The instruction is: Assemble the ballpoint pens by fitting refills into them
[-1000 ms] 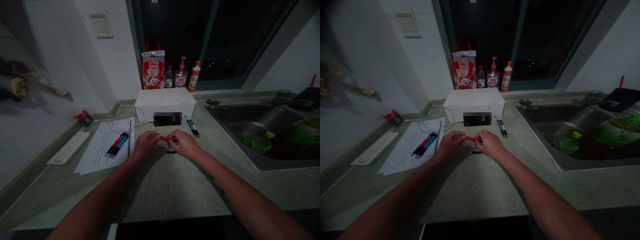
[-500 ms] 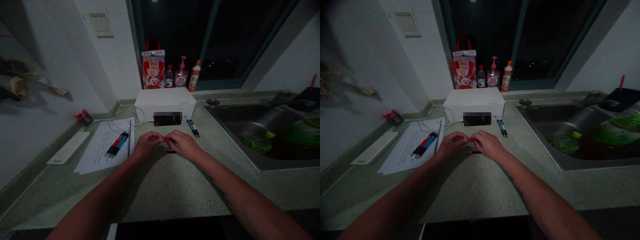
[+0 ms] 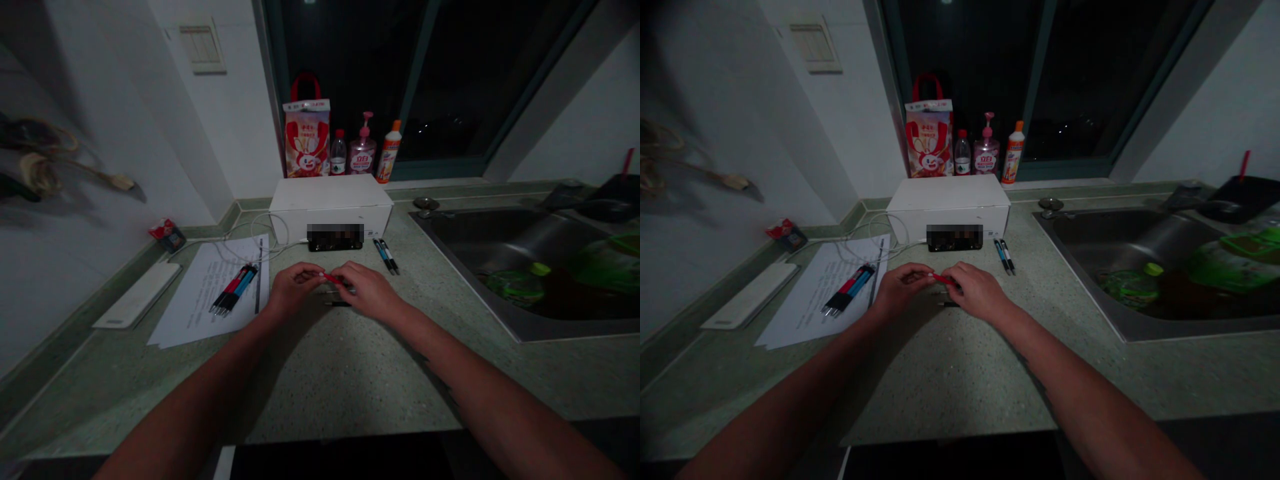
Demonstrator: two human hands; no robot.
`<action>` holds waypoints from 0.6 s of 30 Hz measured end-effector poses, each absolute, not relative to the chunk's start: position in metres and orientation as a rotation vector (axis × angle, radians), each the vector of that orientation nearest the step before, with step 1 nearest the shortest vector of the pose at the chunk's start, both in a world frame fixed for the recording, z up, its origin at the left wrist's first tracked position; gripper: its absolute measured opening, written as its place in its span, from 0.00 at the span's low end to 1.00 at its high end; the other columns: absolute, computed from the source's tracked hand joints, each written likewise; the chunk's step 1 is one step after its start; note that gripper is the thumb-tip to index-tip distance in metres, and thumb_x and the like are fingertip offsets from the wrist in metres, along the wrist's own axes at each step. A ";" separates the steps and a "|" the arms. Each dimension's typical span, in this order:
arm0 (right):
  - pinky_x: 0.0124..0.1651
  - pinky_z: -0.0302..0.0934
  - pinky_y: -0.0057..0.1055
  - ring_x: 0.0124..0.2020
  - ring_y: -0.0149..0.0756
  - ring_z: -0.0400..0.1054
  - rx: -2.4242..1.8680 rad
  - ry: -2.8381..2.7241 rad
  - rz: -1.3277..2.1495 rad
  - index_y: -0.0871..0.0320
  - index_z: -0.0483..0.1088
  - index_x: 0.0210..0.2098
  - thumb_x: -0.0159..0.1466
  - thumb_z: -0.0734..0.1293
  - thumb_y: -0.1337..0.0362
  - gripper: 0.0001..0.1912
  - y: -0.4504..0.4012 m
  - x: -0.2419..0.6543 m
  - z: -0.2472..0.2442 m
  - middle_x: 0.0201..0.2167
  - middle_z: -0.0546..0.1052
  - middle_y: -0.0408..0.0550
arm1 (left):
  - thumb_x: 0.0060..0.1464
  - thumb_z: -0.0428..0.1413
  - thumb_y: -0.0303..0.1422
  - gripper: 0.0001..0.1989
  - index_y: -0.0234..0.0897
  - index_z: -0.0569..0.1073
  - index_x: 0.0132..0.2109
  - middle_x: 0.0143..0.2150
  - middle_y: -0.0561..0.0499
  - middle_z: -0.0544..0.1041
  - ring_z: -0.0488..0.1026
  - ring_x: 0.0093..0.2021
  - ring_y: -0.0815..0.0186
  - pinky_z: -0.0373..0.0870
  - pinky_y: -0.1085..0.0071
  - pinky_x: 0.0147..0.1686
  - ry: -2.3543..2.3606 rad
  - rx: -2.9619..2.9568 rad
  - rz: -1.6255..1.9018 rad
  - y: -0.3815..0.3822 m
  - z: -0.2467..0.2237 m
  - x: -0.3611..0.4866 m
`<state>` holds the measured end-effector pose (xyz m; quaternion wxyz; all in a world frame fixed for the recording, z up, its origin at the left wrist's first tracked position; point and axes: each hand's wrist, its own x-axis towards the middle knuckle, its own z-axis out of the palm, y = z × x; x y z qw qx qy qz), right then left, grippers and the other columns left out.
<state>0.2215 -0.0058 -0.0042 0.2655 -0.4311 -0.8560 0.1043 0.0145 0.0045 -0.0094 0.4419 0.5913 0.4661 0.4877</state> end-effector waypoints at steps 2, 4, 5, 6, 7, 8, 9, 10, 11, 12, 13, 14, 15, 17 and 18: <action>0.43 0.62 0.34 0.42 0.39 0.71 -1.169 -2.315 0.288 0.52 0.72 0.47 0.66 0.64 0.69 0.11 -0.006 0.221 -0.003 0.41 0.76 0.48 | 0.44 0.66 0.33 0.08 0.38 0.80 0.35 0.32 0.48 0.82 0.78 0.33 0.63 0.76 0.65 0.38 1.158 1.470 1.203 0.004 -0.009 0.015; 0.43 0.62 0.34 0.42 0.39 0.71 -1.168 -2.312 0.294 0.52 0.72 0.47 0.66 0.64 0.69 0.11 -0.007 0.221 -0.002 0.42 0.77 0.48 | 0.45 0.66 0.32 0.08 0.37 0.80 0.35 0.33 0.48 0.82 0.78 0.34 0.63 0.76 0.65 0.39 1.147 1.483 1.195 0.004 -0.010 0.015; 0.43 0.62 0.34 0.42 0.38 0.71 -1.166 -2.310 0.297 0.53 0.72 0.47 0.66 0.64 0.69 0.11 -0.007 0.221 -0.002 0.42 0.77 0.48 | 0.45 0.66 0.32 0.09 0.37 0.80 0.36 0.33 0.48 0.82 0.78 0.34 0.63 0.75 0.65 0.39 1.137 1.491 1.191 0.004 -0.010 0.015; 0.43 0.62 0.33 0.42 0.38 0.71 -1.164 -2.307 0.298 0.53 0.72 0.47 0.66 0.64 0.69 0.11 -0.007 0.221 -0.002 0.42 0.77 0.48 | 0.46 0.66 0.32 0.10 0.37 0.80 0.38 0.33 0.48 0.82 0.78 0.34 0.64 0.75 0.66 0.39 1.123 1.497 1.189 0.004 -0.010 0.015; 0.43 0.61 0.33 0.41 0.38 0.71 -1.163 -2.302 0.299 0.53 0.72 0.47 0.66 0.64 0.69 0.11 -0.007 0.220 -0.002 0.42 0.77 0.48 | 0.46 0.66 0.32 0.11 0.37 0.80 0.39 0.33 0.49 0.81 0.77 0.34 0.64 0.75 0.66 0.39 1.106 1.499 1.191 0.005 -0.011 0.015; 0.42 0.61 0.33 0.40 0.37 0.71 -1.170 -2.288 0.299 0.53 0.72 0.47 0.66 0.64 0.69 0.11 -0.007 0.220 -0.003 0.42 0.77 0.48 | 0.46 0.66 0.32 0.13 0.36 0.80 0.42 0.33 0.49 0.81 0.77 0.33 0.64 0.74 0.66 0.39 1.090 1.498 1.196 0.006 -0.011 0.015; 0.41 0.61 0.32 0.39 0.37 0.71 -1.186 -2.263 0.301 0.54 0.72 0.47 0.66 0.64 0.69 0.11 -0.006 0.220 -0.003 0.42 0.77 0.48 | 0.46 0.66 0.32 0.15 0.36 0.79 0.44 0.33 0.50 0.80 0.77 0.33 0.65 0.74 0.67 0.38 1.082 1.502 1.200 0.007 -0.012 0.015; 0.40 0.60 0.32 0.38 0.37 0.71 -1.215 -2.223 0.306 0.55 0.72 0.47 0.66 0.64 0.68 0.11 -0.005 0.220 -0.004 0.41 0.77 0.49 | 0.47 0.66 0.33 0.17 0.37 0.79 0.45 0.32 0.50 0.80 0.76 0.32 0.65 0.73 0.67 0.37 1.088 1.521 1.197 0.007 -0.012 0.014; 0.39 0.60 0.32 0.36 0.37 0.71 -1.252 -2.168 0.317 0.55 0.71 0.47 0.66 0.64 0.67 0.11 -0.005 0.221 -0.005 0.40 0.78 0.49 | 0.47 0.66 0.33 0.16 0.37 0.78 0.46 0.32 0.51 0.79 0.75 0.31 0.66 0.73 0.67 0.37 1.112 1.564 1.188 0.008 -0.013 0.013; 0.38 0.60 0.32 0.34 0.37 0.70 -1.294 -2.105 0.330 0.56 0.71 0.47 0.65 0.64 0.67 0.11 -0.004 0.221 -0.005 0.38 0.78 0.49 | 0.48 0.65 0.33 0.15 0.37 0.79 0.45 0.32 0.50 0.79 0.74 0.31 0.66 0.72 0.68 0.36 1.150 1.637 1.166 0.008 -0.014 0.012; 0.37 0.60 0.32 0.33 0.37 0.70 -1.332 -2.041 0.345 0.57 0.70 0.47 0.65 0.64 0.66 0.11 -0.002 0.221 -0.006 0.37 0.78 0.49 | 0.49 0.65 0.32 0.12 0.38 0.79 0.43 0.33 0.50 0.78 0.74 0.31 0.65 0.71 0.67 0.36 1.193 1.739 1.129 0.008 -0.015 0.011; 0.36 0.59 0.32 0.32 0.37 0.70 -1.359 -1.983 0.359 0.57 0.70 0.46 0.65 0.64 0.65 0.10 -0.002 0.222 -0.006 0.35 0.78 0.48 | 0.49 0.65 0.32 0.10 0.38 0.80 0.41 0.34 0.50 0.78 0.73 0.32 0.65 0.70 0.67 0.36 1.231 1.859 1.075 0.007 -0.016 0.009; 0.35 0.59 0.31 0.32 0.37 0.71 -1.372 -1.935 0.370 0.57 0.70 0.46 0.65 0.64 0.64 0.10 -0.001 0.222 -0.006 0.35 0.78 0.48 | 0.49 0.65 0.32 0.09 0.39 0.80 0.40 0.34 0.49 0.78 0.73 0.33 0.63 0.70 0.66 0.37 1.257 1.985 1.008 0.006 -0.016 0.009; 0.35 0.60 0.31 0.33 0.38 0.71 -1.369 -1.868 0.382 0.57 0.69 0.45 0.65 0.64 0.63 0.10 0.001 0.223 -0.007 0.34 0.78 0.48 | 0.50 0.65 0.31 0.06 0.40 0.81 0.38 0.36 0.48 0.78 0.73 0.36 0.60 0.69 0.64 0.39 1.273 2.199 0.856 0.004 -0.018 0.008; 0.35 0.60 0.32 0.33 0.38 0.71 -1.367 -1.847 0.384 0.56 0.69 0.44 0.64 0.64 0.62 0.09 0.001 0.223 -0.007 0.34 0.78 0.47 | 0.51 0.64 0.31 0.04 0.40 0.81 0.37 0.36 0.47 0.78 0.73 0.38 0.59 0.68 0.63 0.40 1.271 2.271 0.786 0.003 -0.018 0.009</action>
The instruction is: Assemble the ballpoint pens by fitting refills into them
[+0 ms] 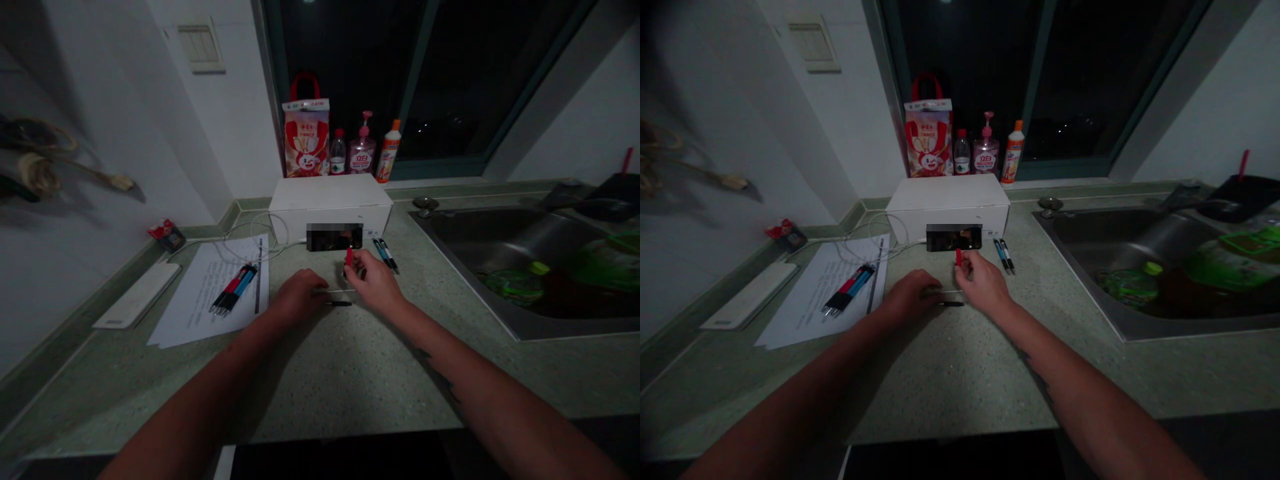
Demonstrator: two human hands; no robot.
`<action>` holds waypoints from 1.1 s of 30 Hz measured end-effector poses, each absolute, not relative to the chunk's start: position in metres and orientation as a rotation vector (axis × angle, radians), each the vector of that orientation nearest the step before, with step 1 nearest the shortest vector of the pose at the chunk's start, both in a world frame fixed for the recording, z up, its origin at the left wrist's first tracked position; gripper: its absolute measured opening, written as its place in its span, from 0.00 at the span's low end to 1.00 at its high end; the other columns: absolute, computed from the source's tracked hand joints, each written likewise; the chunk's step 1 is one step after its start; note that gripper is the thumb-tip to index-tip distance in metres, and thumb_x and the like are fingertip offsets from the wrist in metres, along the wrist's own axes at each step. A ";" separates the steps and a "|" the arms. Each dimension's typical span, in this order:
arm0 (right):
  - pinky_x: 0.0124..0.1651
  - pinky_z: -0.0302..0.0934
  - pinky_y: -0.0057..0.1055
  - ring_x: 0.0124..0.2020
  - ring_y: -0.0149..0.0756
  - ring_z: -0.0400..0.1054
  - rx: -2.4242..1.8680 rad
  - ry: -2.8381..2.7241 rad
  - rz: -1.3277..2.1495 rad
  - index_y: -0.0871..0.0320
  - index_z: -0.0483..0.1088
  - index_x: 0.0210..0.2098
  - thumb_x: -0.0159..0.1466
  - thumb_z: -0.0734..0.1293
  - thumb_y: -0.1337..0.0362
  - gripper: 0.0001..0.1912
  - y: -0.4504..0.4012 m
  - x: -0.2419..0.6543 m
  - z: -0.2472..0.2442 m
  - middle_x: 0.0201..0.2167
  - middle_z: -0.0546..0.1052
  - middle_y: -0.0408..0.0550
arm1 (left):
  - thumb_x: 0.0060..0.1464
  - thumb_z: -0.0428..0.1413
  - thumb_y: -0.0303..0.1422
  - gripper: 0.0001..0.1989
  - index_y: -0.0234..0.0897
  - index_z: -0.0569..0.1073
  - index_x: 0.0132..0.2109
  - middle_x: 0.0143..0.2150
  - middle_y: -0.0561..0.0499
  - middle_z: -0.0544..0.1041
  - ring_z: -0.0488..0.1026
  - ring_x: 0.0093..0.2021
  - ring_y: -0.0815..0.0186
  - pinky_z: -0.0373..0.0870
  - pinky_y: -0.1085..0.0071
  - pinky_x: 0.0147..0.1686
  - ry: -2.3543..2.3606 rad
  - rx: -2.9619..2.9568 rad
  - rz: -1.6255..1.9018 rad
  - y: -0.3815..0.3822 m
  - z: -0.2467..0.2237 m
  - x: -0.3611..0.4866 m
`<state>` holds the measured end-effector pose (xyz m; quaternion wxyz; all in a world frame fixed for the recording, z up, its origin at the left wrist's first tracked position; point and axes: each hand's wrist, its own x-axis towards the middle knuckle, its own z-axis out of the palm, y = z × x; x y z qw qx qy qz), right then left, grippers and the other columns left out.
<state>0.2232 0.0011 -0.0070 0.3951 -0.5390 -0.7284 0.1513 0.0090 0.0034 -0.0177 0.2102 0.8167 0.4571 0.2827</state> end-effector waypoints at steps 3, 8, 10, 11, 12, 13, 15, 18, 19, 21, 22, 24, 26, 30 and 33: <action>0.34 0.60 0.32 0.31 0.37 0.71 -1.385 -1.805 0.361 0.56 0.70 0.43 0.64 0.64 0.60 0.09 0.003 0.224 -0.007 0.33 0.78 0.47 | 0.52 0.61 0.26 0.04 0.39 0.80 0.33 0.34 0.46 0.77 0.73 0.39 0.57 0.68 0.62 0.42 1.266 2.384 0.655 0.003 -0.017 0.013; 0.35 0.61 0.32 0.31 0.38 0.71 -1.452 -1.733 0.276 0.55 0.70 0.41 0.64 0.63 0.61 0.07 0.009 0.230 -0.008 0.32 0.78 0.47 | 0.55 0.56 0.23 0.08 0.38 0.78 0.31 0.34 0.45 0.77 0.71 0.38 0.57 0.67 0.62 0.42 1.297 2.477 0.595 0.006 -0.015 0.016; 0.34 0.60 0.33 0.30 0.39 0.71 -1.527 -1.741 0.223 0.55 0.71 0.42 0.64 0.64 0.62 0.08 0.012 0.234 -0.008 0.32 0.79 0.47 | 0.57 0.55 0.25 0.08 0.38 0.78 0.32 0.33 0.45 0.76 0.71 0.37 0.58 0.67 0.62 0.42 1.332 2.440 0.656 0.007 -0.015 0.013; 0.34 0.60 0.34 0.30 0.40 0.72 -1.562 -1.763 0.189 0.55 0.71 0.42 0.64 0.64 0.63 0.08 0.012 0.236 -0.008 0.33 0.80 0.49 | 0.57 0.55 0.26 0.08 0.38 0.78 0.33 0.33 0.46 0.77 0.70 0.37 0.58 0.67 0.62 0.42 1.348 2.414 0.701 0.007 -0.014 0.011; 0.35 0.60 0.34 0.32 0.41 0.72 -1.590 -1.794 0.153 0.56 0.72 0.43 0.65 0.64 0.63 0.09 0.013 0.238 -0.008 0.34 0.80 0.50 | 0.58 0.54 0.27 0.08 0.39 0.78 0.34 0.34 0.46 0.77 0.71 0.37 0.58 0.67 0.62 0.42 1.359 2.393 0.752 0.008 -0.014 0.009; 0.36 0.61 0.35 0.33 0.43 0.73 -1.606 -1.831 0.122 0.56 0.72 0.44 0.65 0.63 0.64 0.09 0.013 0.239 -0.009 0.36 0.81 0.51 | 0.60 0.54 0.28 0.08 0.38 0.78 0.36 0.35 0.46 0.78 0.71 0.38 0.58 0.67 0.62 0.43 1.361 2.386 0.803 0.008 -0.013 0.007; 0.39 0.61 0.36 0.37 0.44 0.74 -1.605 -1.908 0.083 0.57 0.73 0.46 0.66 0.63 0.66 0.10 0.012 0.240 -0.009 0.41 0.81 0.53 | 0.63 0.52 0.31 0.10 0.38 0.79 0.41 0.39 0.46 0.79 0.72 0.42 0.57 0.67 0.62 0.45 1.342 2.409 0.921 0.007 -0.010 0.004; 0.42 0.63 0.36 0.41 0.45 0.74 -1.571 -1.998 0.068 0.57 0.73 0.46 0.67 0.63 0.67 0.11 0.011 0.239 -0.008 0.44 0.81 0.54 | 0.67 0.49 0.32 0.13 0.38 0.79 0.47 0.42 0.45 0.80 0.73 0.45 0.57 0.67 0.61 0.49 1.323 2.468 1.073 0.006 -0.005 0.001; 0.43 0.63 0.37 0.41 0.45 0.74 -1.556 -2.022 0.068 0.57 0.74 0.46 0.68 0.63 0.67 0.10 0.011 0.239 -0.008 0.44 0.81 0.54 | 0.67 0.49 0.32 0.14 0.38 0.79 0.48 0.43 0.45 0.81 0.73 0.45 0.57 0.67 0.60 0.49 1.332 2.479 1.101 0.005 -0.004 0.001; 0.44 0.63 0.37 0.42 0.45 0.74 -1.527 -2.054 0.067 0.56 0.74 0.46 0.68 0.63 0.67 0.10 0.010 0.238 -0.008 0.44 0.81 0.53 | 0.67 0.49 0.31 0.14 0.39 0.79 0.49 0.44 0.45 0.81 0.73 0.46 0.57 0.67 0.60 0.50 1.364 2.488 1.119 0.005 -0.004 0.001; 0.44 0.63 0.37 0.42 0.45 0.74 -1.514 -2.066 0.068 0.56 0.74 0.46 0.68 0.63 0.67 0.10 0.010 0.237 -0.008 0.44 0.80 0.53 | 0.66 0.49 0.31 0.14 0.39 0.79 0.49 0.43 0.45 0.81 0.73 0.46 0.57 0.67 0.61 0.49 1.378 2.491 1.115 0.005 -0.005 0.001; 0.45 0.63 0.37 0.43 0.45 0.73 -1.493 -2.084 0.065 0.56 0.74 0.46 0.68 0.63 0.67 0.10 0.009 0.236 -0.008 0.43 0.80 0.52 | 0.66 0.50 0.30 0.14 0.39 0.80 0.48 0.42 0.45 0.81 0.73 0.45 0.58 0.68 0.61 0.49 1.400 2.496 1.099 0.006 -0.006 0.001; 0.45 0.62 0.37 0.43 0.45 0.73 -1.480 -2.098 0.048 0.55 0.74 0.47 0.68 0.63 0.68 0.10 0.008 0.236 -0.007 0.43 0.80 0.52 | 0.65 0.50 0.29 0.14 0.40 0.80 0.48 0.41 0.46 0.80 0.73 0.44 0.58 0.68 0.61 0.48 1.416 2.510 1.073 0.007 -0.007 0.001; 0.46 0.62 0.39 0.43 0.45 0.72 -1.452 -2.153 -0.030 0.55 0.75 0.45 0.68 0.63 0.67 0.09 0.007 0.236 -0.006 0.42 0.79 0.52 | 0.65 0.50 0.28 0.14 0.41 0.80 0.48 0.41 0.47 0.79 0.72 0.45 0.57 0.67 0.61 0.47 1.436 2.557 1.044 0.008 -0.008 -0.001; 0.47 0.61 0.39 0.43 0.45 0.70 -1.422 -2.225 -0.075 0.56 0.75 0.44 0.68 0.63 0.68 0.09 0.008 0.238 -0.005 0.41 0.78 0.52 | 0.66 0.50 0.28 0.14 0.41 0.80 0.49 0.41 0.47 0.79 0.71 0.45 0.57 0.66 0.62 0.45 1.431 2.610 1.036 0.006 -0.005 -0.002</action>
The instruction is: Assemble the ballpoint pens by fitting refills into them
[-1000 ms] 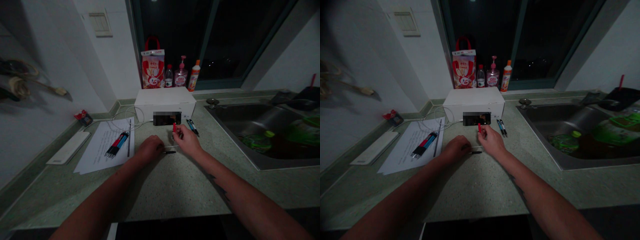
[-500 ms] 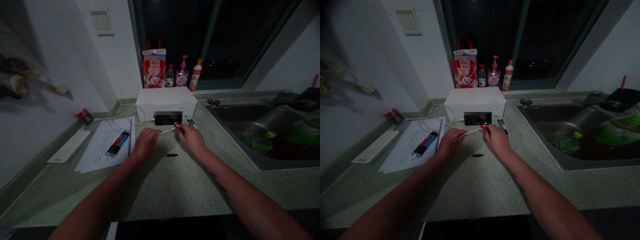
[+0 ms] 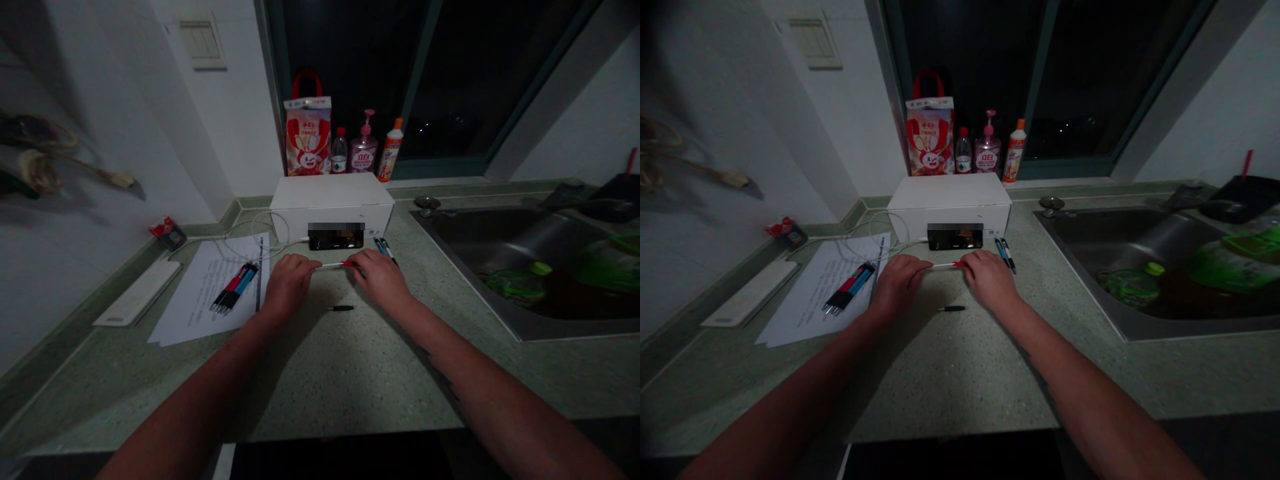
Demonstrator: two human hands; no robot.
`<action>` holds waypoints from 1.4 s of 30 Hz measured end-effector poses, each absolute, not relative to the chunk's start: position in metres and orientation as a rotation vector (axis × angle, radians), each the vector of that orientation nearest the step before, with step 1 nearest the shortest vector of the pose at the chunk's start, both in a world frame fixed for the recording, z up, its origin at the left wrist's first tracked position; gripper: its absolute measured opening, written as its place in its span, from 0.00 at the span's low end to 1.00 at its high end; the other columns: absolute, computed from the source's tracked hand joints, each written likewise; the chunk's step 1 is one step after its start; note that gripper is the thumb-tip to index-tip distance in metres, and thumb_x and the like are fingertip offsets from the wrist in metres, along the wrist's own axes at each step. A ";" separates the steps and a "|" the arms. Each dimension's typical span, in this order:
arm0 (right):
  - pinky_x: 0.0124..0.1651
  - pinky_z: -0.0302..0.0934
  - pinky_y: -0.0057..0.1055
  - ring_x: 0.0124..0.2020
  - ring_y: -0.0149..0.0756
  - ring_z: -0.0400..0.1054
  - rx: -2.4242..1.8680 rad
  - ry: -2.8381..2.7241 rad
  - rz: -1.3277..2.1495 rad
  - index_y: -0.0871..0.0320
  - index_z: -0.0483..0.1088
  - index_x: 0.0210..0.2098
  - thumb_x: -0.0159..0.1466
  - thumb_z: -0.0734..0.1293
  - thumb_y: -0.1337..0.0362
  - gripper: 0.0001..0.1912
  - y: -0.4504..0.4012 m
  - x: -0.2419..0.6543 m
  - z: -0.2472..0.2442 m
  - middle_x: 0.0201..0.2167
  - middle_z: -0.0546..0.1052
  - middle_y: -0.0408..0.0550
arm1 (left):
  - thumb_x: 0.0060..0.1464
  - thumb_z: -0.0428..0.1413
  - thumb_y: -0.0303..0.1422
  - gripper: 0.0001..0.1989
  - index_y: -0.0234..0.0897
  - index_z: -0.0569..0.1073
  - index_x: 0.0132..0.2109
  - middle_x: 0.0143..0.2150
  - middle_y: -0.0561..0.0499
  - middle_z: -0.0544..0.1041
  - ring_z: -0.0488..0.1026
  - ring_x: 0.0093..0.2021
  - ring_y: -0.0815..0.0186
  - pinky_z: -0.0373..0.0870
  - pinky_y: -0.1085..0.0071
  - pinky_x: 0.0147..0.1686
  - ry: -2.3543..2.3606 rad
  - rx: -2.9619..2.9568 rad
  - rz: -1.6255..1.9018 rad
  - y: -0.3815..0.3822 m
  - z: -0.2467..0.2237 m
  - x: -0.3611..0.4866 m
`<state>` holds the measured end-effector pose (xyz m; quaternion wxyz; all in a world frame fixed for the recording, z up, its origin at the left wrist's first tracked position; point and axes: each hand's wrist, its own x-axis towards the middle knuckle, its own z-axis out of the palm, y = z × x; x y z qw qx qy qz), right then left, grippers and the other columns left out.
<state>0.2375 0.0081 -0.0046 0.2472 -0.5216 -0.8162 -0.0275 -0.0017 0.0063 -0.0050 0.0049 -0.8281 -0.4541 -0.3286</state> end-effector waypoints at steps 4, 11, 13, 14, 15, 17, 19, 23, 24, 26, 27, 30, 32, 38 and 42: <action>0.47 0.61 0.40 0.44 0.46 0.69 -1.422 -2.306 -0.150 0.57 0.75 0.43 0.68 0.64 0.69 0.09 0.007 0.235 -0.002 0.41 0.77 0.54 | 0.64 0.53 0.27 0.14 0.41 0.80 0.49 0.42 0.45 0.79 0.70 0.44 0.56 0.65 0.61 0.44 -1.386 -2.572 -0.918 0.002 -0.002 0.000; 0.47 0.62 0.36 0.44 0.42 0.70 -1.294 -2.414 0.018 0.56 0.74 0.47 0.69 0.62 0.70 0.12 -0.002 0.225 -0.001 0.44 0.77 0.53 | 0.66 0.53 0.29 0.12 0.39 0.78 0.52 0.44 0.44 0.81 0.73 0.46 0.55 0.66 0.59 0.48 -1.387 -2.641 -0.925 -0.002 -0.007 0.010; 0.46 0.63 0.35 0.44 0.42 0.72 -1.342 -2.357 0.061 0.56 0.73 0.48 0.69 0.62 0.70 0.12 -0.002 0.225 -0.003 0.44 0.78 0.53 | 0.65 0.55 0.32 0.16 0.37 0.74 0.58 0.52 0.41 0.79 0.73 0.52 0.52 0.66 0.56 0.53 -1.389 -2.518 -1.088 -0.004 -0.005 0.010; 0.45 0.63 0.35 0.44 0.42 0.72 -1.392 -2.300 0.074 0.56 0.73 0.49 0.68 0.62 0.70 0.12 -0.001 0.226 -0.004 0.44 0.78 0.53 | 0.64 0.56 0.33 0.19 0.36 0.71 0.60 0.56 0.39 0.77 0.71 0.56 0.51 0.65 0.55 0.56 -1.378 -2.443 -1.171 -0.005 -0.004 0.010; 0.44 0.64 0.35 0.43 0.43 0.73 -1.445 -2.228 0.081 0.57 0.72 0.50 0.68 0.62 0.69 0.12 0.000 0.227 -0.004 0.44 0.79 0.54 | 0.64 0.57 0.34 0.21 0.35 0.70 0.61 0.58 0.38 0.75 0.70 0.58 0.51 0.63 0.54 0.58 -1.360 -2.378 -1.238 -0.006 -0.002 0.009; 0.44 0.66 0.37 0.42 0.45 0.74 -1.511 -2.077 0.089 0.58 0.69 0.55 0.67 0.62 0.69 0.17 0.002 0.228 -0.006 0.46 0.79 0.55 | 0.64 0.57 0.35 0.19 0.36 0.70 0.60 0.57 0.39 0.76 0.71 0.57 0.52 0.64 0.55 0.58 -1.293 -2.351 -1.295 -0.009 -0.001 0.009; 0.45 0.67 0.39 0.43 0.46 0.75 -1.501 -1.981 0.106 0.58 0.64 0.61 0.67 0.61 0.70 0.23 0.003 0.230 -0.007 0.49 0.79 0.56 | 0.65 0.56 0.35 0.13 0.39 0.74 0.54 0.50 0.43 0.79 0.74 0.51 0.55 0.67 0.58 0.53 -1.183 -2.504 -1.231 -0.011 -0.003 0.011; 0.49 0.68 0.42 0.47 0.47 0.75 -1.461 -1.973 0.108 0.57 0.60 0.66 0.66 0.60 0.71 0.28 0.002 0.230 -0.006 0.54 0.77 0.56 | 0.62 0.60 0.38 0.11 0.38 0.77 0.48 0.46 0.46 0.79 0.74 0.47 0.57 0.69 0.60 0.47 -1.022 -2.929 -0.881 -0.013 -0.012 0.020; 0.50 0.68 0.42 0.48 0.48 0.75 -1.464 -1.995 0.097 0.56 0.61 0.66 0.66 0.60 0.71 0.28 0.001 0.230 -0.005 0.55 0.77 0.56 | 0.61 0.61 0.37 0.11 0.38 0.78 0.48 0.46 0.46 0.79 0.74 0.47 0.56 0.69 0.59 0.48 -1.025 -2.985 -0.791 -0.014 -0.013 0.022; 0.50 0.68 0.42 0.49 0.48 0.74 -1.475 -2.056 0.076 0.55 0.63 0.65 0.66 0.59 0.72 0.28 0.000 0.231 -0.003 0.55 0.76 0.55 | 0.61 0.61 0.34 0.08 0.38 0.79 0.46 0.46 0.46 0.79 0.74 0.48 0.56 0.68 0.59 0.48 -1.041 -3.040 -0.659 -0.015 -0.014 0.026; 0.49 0.68 0.41 0.48 0.47 0.75 -1.477 -2.089 0.067 0.54 0.63 0.65 0.66 0.59 0.72 0.28 -0.001 0.231 -0.002 0.55 0.76 0.55 | 0.62 0.60 0.33 0.06 0.38 0.79 0.44 0.45 0.46 0.80 0.74 0.47 0.57 0.68 0.59 0.48 -1.048 -3.048 -0.621 -0.015 -0.013 0.027; 0.48 0.68 0.39 0.47 0.45 0.74 -1.468 -2.173 0.047 0.53 0.63 0.66 0.66 0.58 0.74 0.29 0.000 0.232 -0.003 0.54 0.76 0.54 | 0.64 0.56 0.29 0.06 0.37 0.79 0.41 0.44 0.46 0.80 0.74 0.47 0.58 0.67 0.59 0.49 -1.071 -3.047 -0.604 -0.016 -0.009 0.027; 0.48 0.67 0.39 0.47 0.45 0.74 -1.460 -2.207 0.045 0.52 0.64 0.66 0.66 0.58 0.75 0.30 0.001 0.233 -0.005 0.53 0.76 0.54 | 0.63 0.57 0.29 0.06 0.35 0.78 0.43 0.44 0.45 0.80 0.74 0.46 0.57 0.67 0.59 0.49 -1.114 -3.046 -0.615 -0.016 -0.007 0.026; 0.46 0.67 0.37 0.45 0.44 0.74 -1.484 -2.234 0.047 0.51 0.64 0.66 0.66 0.57 0.75 0.31 0.002 0.234 -0.008 0.52 0.76 0.53 | 0.62 0.57 0.30 0.07 0.37 0.80 0.45 0.44 0.46 0.80 0.74 0.46 0.57 0.67 0.59 0.48 -1.085 -3.094 -0.551 -0.013 -0.006 0.024; 0.45 0.66 0.37 0.44 0.43 0.74 -1.518 -2.221 0.051 0.50 0.64 0.66 0.66 0.57 0.75 0.31 0.002 0.235 -0.007 0.52 0.76 0.53 | 0.59 0.55 0.24 0.11 0.39 0.81 0.43 0.45 0.47 0.80 0.73 0.46 0.57 0.66 0.59 0.47 -0.975 -3.141 -0.508 -0.013 -0.004 0.020</action>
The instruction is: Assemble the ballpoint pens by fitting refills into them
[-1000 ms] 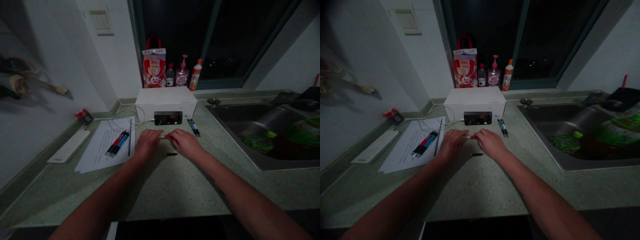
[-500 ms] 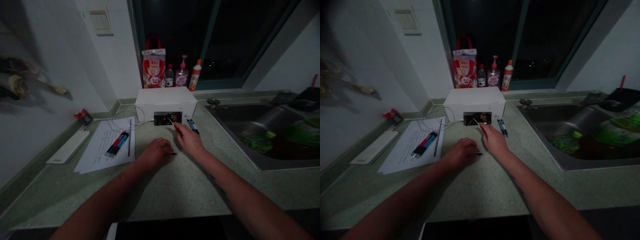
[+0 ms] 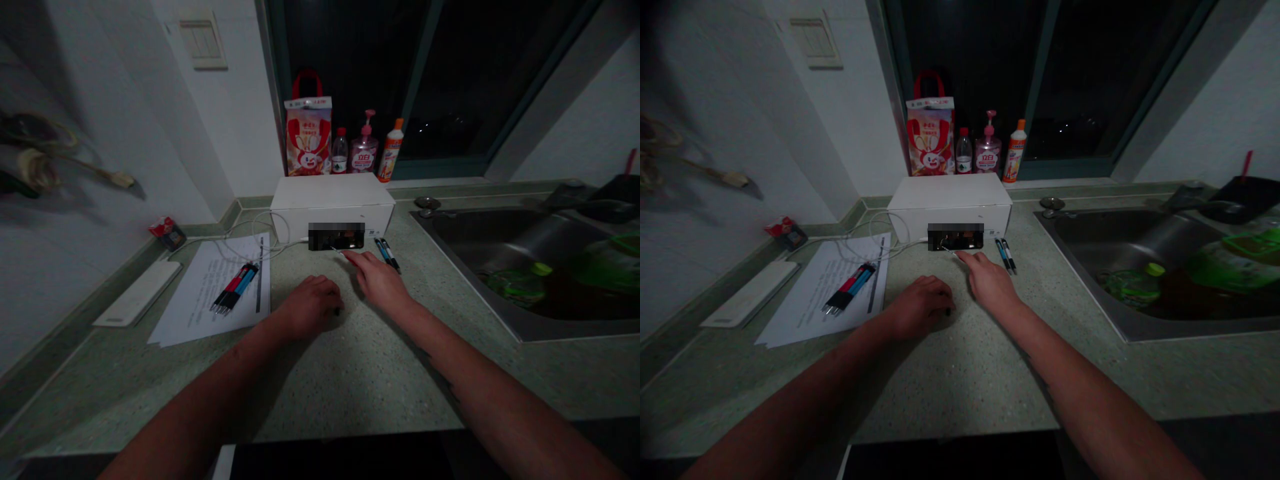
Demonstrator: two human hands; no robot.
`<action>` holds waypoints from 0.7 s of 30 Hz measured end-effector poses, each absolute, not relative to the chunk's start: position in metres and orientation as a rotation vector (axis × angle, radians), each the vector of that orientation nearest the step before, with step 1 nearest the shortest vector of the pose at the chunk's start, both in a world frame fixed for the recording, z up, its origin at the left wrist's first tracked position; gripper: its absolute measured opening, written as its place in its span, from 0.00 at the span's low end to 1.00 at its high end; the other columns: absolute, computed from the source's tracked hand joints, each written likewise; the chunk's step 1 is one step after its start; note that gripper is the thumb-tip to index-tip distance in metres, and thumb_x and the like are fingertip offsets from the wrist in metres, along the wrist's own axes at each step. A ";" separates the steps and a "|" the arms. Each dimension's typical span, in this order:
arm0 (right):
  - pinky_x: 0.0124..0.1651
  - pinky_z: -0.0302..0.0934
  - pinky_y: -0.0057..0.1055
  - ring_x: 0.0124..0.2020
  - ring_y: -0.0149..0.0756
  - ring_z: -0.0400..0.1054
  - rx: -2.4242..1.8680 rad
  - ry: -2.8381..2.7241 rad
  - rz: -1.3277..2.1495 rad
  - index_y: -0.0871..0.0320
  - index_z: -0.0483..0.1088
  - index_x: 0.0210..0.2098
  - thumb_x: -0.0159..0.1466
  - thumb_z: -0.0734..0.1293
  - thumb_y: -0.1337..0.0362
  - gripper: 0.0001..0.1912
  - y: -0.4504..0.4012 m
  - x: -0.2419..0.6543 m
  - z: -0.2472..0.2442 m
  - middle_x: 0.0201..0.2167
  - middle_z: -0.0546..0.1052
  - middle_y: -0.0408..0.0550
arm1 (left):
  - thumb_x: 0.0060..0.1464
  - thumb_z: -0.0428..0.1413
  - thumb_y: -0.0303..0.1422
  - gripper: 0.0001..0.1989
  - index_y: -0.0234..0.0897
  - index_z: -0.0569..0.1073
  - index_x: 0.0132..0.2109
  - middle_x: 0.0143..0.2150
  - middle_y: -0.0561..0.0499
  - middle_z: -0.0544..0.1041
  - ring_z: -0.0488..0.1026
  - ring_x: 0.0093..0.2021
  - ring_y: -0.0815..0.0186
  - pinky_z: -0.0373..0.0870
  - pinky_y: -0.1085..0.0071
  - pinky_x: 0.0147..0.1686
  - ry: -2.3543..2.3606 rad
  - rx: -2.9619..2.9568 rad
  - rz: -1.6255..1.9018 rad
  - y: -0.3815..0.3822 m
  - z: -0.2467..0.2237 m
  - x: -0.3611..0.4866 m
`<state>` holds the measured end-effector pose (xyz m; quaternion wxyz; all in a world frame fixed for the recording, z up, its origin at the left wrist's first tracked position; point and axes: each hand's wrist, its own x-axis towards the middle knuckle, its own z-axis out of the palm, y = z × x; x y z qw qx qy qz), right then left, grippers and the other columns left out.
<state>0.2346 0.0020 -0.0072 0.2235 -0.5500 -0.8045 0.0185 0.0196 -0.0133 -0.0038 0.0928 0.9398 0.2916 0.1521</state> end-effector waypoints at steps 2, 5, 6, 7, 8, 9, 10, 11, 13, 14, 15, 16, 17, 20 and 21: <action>0.45 0.66 0.36 0.43 0.43 0.74 -1.529 -2.219 0.048 0.50 0.64 0.66 0.66 0.57 0.75 0.31 0.003 0.235 -0.008 0.52 0.76 0.52 | 0.56 0.55 0.22 0.14 0.40 0.81 0.44 0.45 0.47 0.80 0.73 0.48 0.57 0.65 0.59 0.48 0.840 2.794 0.435 -0.013 -0.002 0.018; 0.44 0.66 0.36 0.43 0.42 0.74 -1.526 -2.227 0.033 0.50 0.64 0.66 0.66 0.57 0.74 0.30 0.004 0.235 -0.010 0.51 0.76 0.52 | 0.57 0.55 0.23 0.12 0.39 0.81 0.43 0.45 0.47 0.80 0.73 0.48 0.57 0.65 0.59 0.49 0.832 2.795 0.394 -0.013 0.002 0.015; 0.44 0.66 0.36 0.43 0.42 0.74 -1.525 -2.230 0.030 0.50 0.64 0.66 0.66 0.57 0.74 0.30 0.004 0.235 -0.011 0.51 0.76 0.52 | 0.57 0.55 0.23 0.12 0.39 0.81 0.42 0.45 0.46 0.79 0.73 0.48 0.57 0.65 0.59 0.49 0.837 2.797 0.382 -0.012 0.003 0.014; 0.44 0.66 0.36 0.43 0.42 0.74 -1.524 -2.233 0.029 0.50 0.64 0.66 0.66 0.58 0.74 0.30 0.004 0.235 -0.011 0.51 0.76 0.52 | 0.58 0.55 0.24 0.11 0.39 0.81 0.42 0.45 0.46 0.79 0.73 0.47 0.57 0.65 0.59 0.49 0.842 2.800 0.371 -0.012 0.004 0.013; 0.44 0.66 0.36 0.43 0.42 0.74 -1.524 -2.234 0.029 0.50 0.64 0.66 0.66 0.58 0.74 0.30 0.004 0.235 -0.011 0.51 0.76 0.52 | 0.58 0.55 0.24 0.11 0.39 0.81 0.43 0.45 0.46 0.79 0.73 0.47 0.57 0.65 0.59 0.49 0.847 2.802 0.364 -0.012 0.006 0.013; 0.44 0.66 0.36 0.43 0.42 0.74 -1.524 -2.235 0.031 0.51 0.64 0.66 0.66 0.58 0.75 0.30 0.004 0.235 -0.011 0.51 0.76 0.52 | 0.58 0.56 0.25 0.10 0.39 0.81 0.43 0.46 0.46 0.79 0.73 0.47 0.57 0.65 0.59 0.49 0.852 2.802 0.363 -0.012 0.007 0.012; 0.44 0.66 0.36 0.43 0.42 0.74 -1.522 -2.237 0.034 0.51 0.64 0.66 0.66 0.58 0.75 0.30 0.004 0.235 -0.011 0.51 0.76 0.53 | 0.58 0.56 0.25 0.10 0.39 0.81 0.43 0.46 0.46 0.79 0.72 0.48 0.57 0.65 0.59 0.50 0.853 2.801 0.366 -0.012 0.007 0.012; 0.44 0.66 0.36 0.43 0.42 0.74 -1.518 -2.240 0.038 0.51 0.64 0.66 0.67 0.57 0.75 0.30 0.003 0.235 -0.011 0.51 0.76 0.53 | 0.58 0.56 0.26 0.10 0.40 0.80 0.43 0.46 0.47 0.79 0.72 0.48 0.57 0.65 0.59 0.50 0.851 2.797 0.373 -0.012 0.008 0.012; 0.44 0.66 0.36 0.43 0.42 0.74 -1.510 -2.246 0.045 0.51 0.64 0.65 0.67 0.57 0.75 0.30 0.003 0.235 -0.011 0.51 0.76 0.53 | 0.59 0.57 0.27 0.08 0.40 0.80 0.43 0.46 0.47 0.79 0.72 0.49 0.58 0.65 0.59 0.51 0.846 2.787 0.384 -0.012 0.007 0.013; 0.43 0.66 0.36 0.42 0.42 0.74 -1.508 -2.249 0.045 0.50 0.64 0.65 0.67 0.57 0.75 0.30 0.002 0.235 -0.010 0.50 0.76 0.52 | 0.59 0.57 0.28 0.07 0.40 0.80 0.43 0.45 0.48 0.79 0.72 0.49 0.57 0.65 0.59 0.51 0.858 2.778 0.386 -0.011 0.006 0.013; 0.43 0.66 0.36 0.42 0.42 0.74 -1.509 -2.250 0.043 0.50 0.64 0.65 0.67 0.57 0.75 0.30 0.002 0.235 -0.010 0.50 0.76 0.52 | 0.59 0.58 0.27 0.07 0.39 0.79 0.43 0.44 0.48 0.79 0.73 0.48 0.58 0.66 0.60 0.50 0.891 2.763 0.394 -0.011 0.005 0.014; 0.42 0.65 0.36 0.41 0.42 0.74 -1.511 -2.249 0.039 0.50 0.65 0.65 0.66 0.57 0.75 0.30 0.002 0.235 -0.010 0.50 0.76 0.52 | 0.59 0.57 0.27 0.07 0.38 0.79 0.42 0.42 0.47 0.80 0.74 0.46 0.58 0.67 0.60 0.49 0.946 2.739 0.412 -0.010 0.003 0.014; 0.42 0.65 0.36 0.41 0.42 0.74 -1.514 -2.249 0.034 0.49 0.65 0.65 0.66 0.57 0.75 0.30 0.002 0.235 -0.010 0.49 0.76 0.52 | 0.59 0.57 0.26 0.07 0.38 0.78 0.43 0.41 0.47 0.80 0.74 0.45 0.58 0.68 0.60 0.48 1.022 2.704 0.448 -0.009 0.000 0.014; 0.40 0.65 0.36 0.40 0.42 0.73 -1.516 -2.269 0.018 0.49 0.65 0.65 0.66 0.57 0.75 0.30 0.001 0.234 -0.009 0.49 0.77 0.51 | 0.60 0.56 0.26 0.09 0.39 0.78 0.46 0.42 0.47 0.81 0.75 0.44 0.58 0.70 0.61 0.48 1.285 2.537 0.713 -0.004 -0.007 0.011; 0.40 0.65 0.36 0.40 0.42 0.73 -1.516 -2.282 0.011 0.48 0.65 0.65 0.66 0.57 0.75 0.30 0.001 0.234 -0.008 0.49 0.77 0.51 | 0.61 0.55 0.27 0.10 0.39 0.78 0.47 0.44 0.47 0.81 0.76 0.45 0.58 0.71 0.61 0.49 1.346 2.483 0.831 -0.002 -0.009 0.009</action>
